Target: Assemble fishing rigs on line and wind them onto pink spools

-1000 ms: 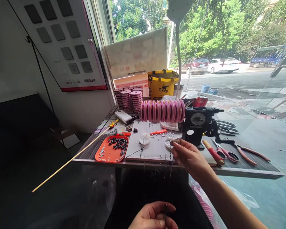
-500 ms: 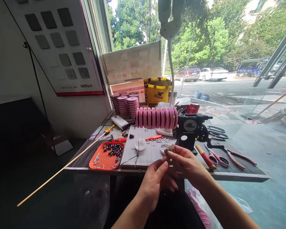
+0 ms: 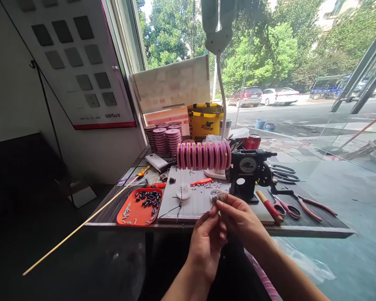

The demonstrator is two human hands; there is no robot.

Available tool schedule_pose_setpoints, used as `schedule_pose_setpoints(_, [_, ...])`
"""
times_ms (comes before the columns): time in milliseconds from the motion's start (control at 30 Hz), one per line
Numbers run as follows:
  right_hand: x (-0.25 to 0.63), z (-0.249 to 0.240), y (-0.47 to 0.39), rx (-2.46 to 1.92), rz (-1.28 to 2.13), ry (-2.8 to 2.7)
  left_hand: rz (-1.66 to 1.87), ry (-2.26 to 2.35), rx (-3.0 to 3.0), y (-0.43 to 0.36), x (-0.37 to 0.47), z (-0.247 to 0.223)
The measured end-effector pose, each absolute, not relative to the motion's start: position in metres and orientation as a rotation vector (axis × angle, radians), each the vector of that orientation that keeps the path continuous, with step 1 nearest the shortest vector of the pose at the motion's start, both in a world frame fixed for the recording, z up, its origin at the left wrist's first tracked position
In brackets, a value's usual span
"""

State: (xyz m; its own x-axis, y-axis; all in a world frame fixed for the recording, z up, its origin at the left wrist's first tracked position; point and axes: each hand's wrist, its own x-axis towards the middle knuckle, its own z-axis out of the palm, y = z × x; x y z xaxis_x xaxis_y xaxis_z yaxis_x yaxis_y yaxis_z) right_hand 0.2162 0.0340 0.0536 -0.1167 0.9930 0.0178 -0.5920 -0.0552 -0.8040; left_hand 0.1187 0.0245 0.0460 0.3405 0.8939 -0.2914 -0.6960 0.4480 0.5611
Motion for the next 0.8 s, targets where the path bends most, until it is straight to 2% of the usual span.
schedule_pose_setpoints(200, [0.211,0.053,0.032,-0.661,1.507,-0.885,1.110,0.561,0.269,0.015,0.115,0.040])
schedule_pose_setpoints(400, [0.208,0.056,0.026,-0.702,1.499,-0.957,1.131,0.595,0.439,0.007,0.105,0.041])
schedule_pose_setpoints(800, [0.214,0.057,0.030,-0.758,1.416,-0.931,0.834,0.633,0.552,-0.012,0.073,0.008])
